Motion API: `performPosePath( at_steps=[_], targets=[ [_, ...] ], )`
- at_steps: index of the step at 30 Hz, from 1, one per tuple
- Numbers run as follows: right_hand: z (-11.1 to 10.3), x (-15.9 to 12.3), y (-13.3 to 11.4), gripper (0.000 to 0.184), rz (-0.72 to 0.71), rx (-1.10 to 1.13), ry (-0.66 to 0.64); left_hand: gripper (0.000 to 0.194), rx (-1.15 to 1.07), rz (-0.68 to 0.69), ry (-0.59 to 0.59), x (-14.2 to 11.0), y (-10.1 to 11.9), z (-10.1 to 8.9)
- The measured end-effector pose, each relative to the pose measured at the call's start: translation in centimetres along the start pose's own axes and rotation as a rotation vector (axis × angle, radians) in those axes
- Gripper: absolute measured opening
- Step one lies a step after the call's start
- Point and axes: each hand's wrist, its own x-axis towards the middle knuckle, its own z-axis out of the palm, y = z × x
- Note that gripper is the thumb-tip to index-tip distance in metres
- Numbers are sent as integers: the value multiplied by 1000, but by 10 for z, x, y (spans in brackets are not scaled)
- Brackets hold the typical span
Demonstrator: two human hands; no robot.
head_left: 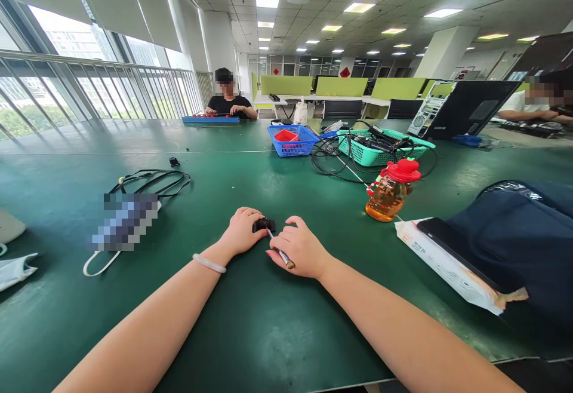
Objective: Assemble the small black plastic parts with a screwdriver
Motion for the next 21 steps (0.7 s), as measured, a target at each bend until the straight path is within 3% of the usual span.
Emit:
performPosePath(
  at_steps=[14, 21],
  targets=[
    [-7, 1, 0, 24, 7, -20, 13, 33, 17, 6, 0, 0, 0, 1],
    [-4, 0, 1, 23, -69, -80, 42, 31, 19, 15, 8, -1, -1, 2]
  ],
)
